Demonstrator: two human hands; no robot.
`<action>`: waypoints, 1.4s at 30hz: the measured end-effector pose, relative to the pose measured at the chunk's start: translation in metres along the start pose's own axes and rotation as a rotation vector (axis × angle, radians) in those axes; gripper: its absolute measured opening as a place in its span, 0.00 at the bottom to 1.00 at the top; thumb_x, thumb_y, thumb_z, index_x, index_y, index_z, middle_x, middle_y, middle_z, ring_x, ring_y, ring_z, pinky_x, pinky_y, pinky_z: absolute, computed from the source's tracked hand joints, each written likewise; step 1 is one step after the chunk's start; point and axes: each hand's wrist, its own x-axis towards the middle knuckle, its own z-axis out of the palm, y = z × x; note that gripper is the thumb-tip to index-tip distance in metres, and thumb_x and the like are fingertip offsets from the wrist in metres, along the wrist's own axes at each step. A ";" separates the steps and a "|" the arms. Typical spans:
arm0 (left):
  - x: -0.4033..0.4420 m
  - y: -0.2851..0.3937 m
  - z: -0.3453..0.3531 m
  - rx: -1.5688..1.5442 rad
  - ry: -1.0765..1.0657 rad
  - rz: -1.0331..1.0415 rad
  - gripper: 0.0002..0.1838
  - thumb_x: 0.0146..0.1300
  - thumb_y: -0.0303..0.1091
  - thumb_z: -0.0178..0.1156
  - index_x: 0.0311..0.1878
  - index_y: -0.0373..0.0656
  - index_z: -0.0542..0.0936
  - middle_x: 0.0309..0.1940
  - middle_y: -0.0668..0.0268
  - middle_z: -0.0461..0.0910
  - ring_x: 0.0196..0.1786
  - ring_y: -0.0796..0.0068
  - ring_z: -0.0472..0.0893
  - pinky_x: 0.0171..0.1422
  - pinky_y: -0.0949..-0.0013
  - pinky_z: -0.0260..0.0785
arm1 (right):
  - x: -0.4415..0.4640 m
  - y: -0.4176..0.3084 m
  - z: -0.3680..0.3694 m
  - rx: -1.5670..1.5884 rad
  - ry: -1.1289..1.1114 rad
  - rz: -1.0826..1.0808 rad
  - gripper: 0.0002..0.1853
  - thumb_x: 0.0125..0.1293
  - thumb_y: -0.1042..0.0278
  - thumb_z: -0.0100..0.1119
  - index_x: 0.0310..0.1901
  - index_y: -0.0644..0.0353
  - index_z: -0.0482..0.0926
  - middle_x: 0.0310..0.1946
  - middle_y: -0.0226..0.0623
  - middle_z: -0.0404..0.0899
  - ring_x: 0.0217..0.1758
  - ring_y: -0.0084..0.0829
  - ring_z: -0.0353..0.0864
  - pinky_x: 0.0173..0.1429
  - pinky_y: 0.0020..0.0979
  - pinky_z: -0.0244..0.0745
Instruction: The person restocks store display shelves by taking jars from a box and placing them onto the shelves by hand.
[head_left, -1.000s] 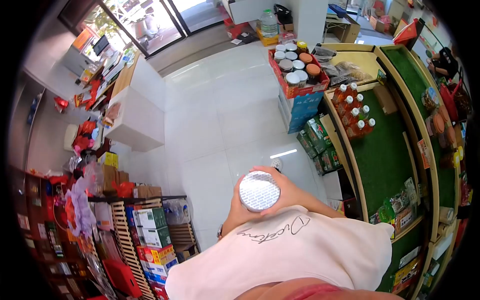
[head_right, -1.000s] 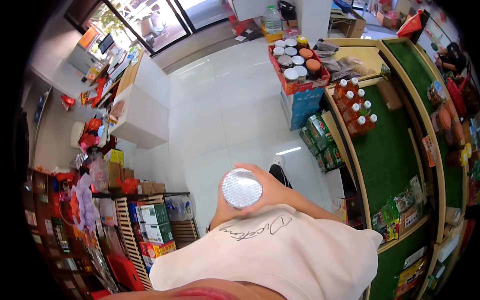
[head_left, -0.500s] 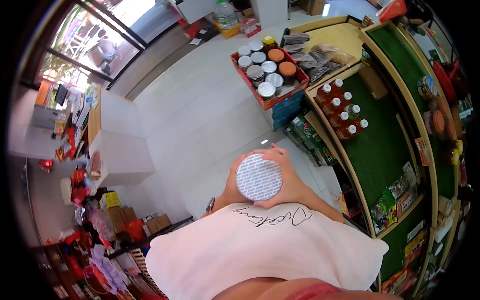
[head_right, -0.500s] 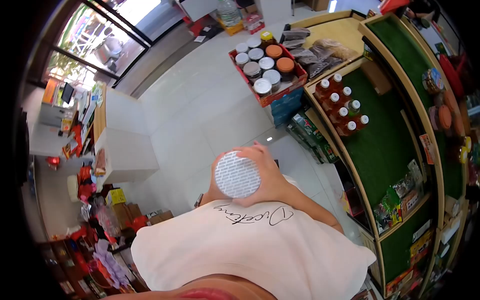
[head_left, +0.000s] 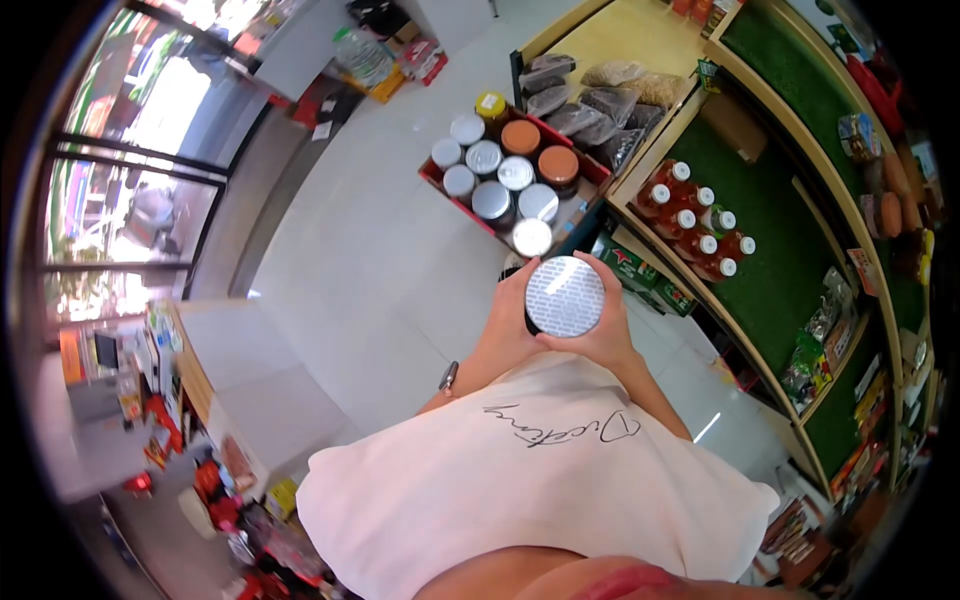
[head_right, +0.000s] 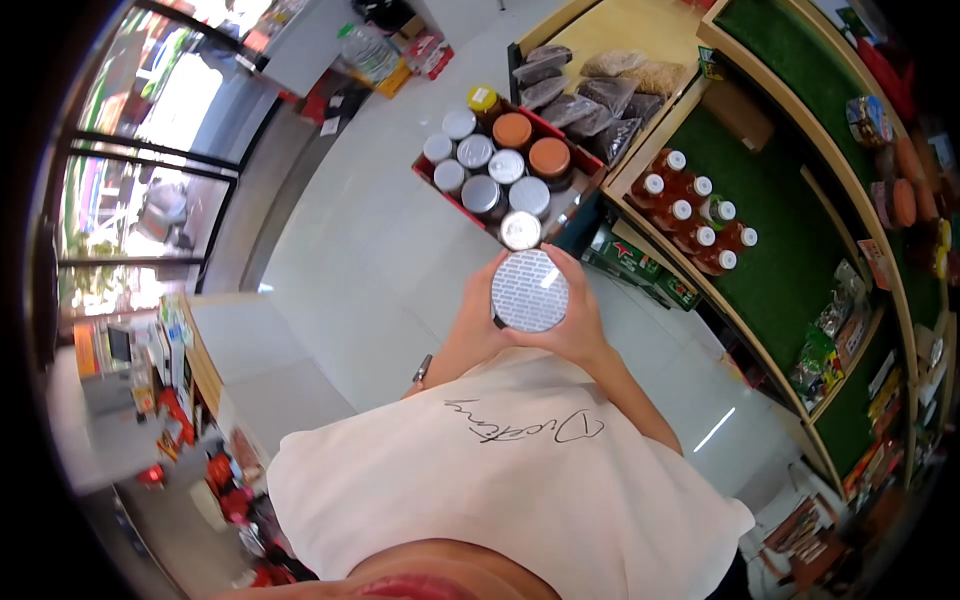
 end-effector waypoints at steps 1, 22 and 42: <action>0.020 -0.028 -0.005 -0.021 -0.002 -0.003 0.57 0.35 0.35 0.76 0.71 0.37 0.56 0.65 0.51 0.63 0.64 0.48 0.65 0.69 0.54 0.57 | 0.022 0.010 0.012 -0.081 0.046 -0.006 0.59 0.35 0.58 0.83 0.68 0.57 0.54 0.62 0.48 0.65 0.64 0.47 0.69 0.66 0.43 0.66; 0.324 -0.292 -0.045 -0.068 -0.142 0.021 0.49 0.37 0.35 0.78 0.64 0.33 0.62 0.59 0.49 0.70 0.62 0.53 0.71 0.67 0.60 0.62 | 0.311 0.257 0.090 -0.460 -0.062 0.097 0.61 0.33 0.56 0.78 0.73 0.48 0.53 0.62 0.58 0.64 0.65 0.57 0.63 0.70 0.47 0.59; 0.302 -0.297 -0.010 0.185 0.057 -0.338 0.51 0.39 0.29 0.74 0.66 0.31 0.55 0.59 0.40 0.66 0.61 0.45 0.68 0.68 0.56 0.61 | -0.158 0.180 0.029 -0.632 0.700 0.809 0.26 0.55 0.74 0.56 0.59 0.53 0.71 0.57 0.43 0.71 0.60 0.45 0.70 0.63 0.41 0.67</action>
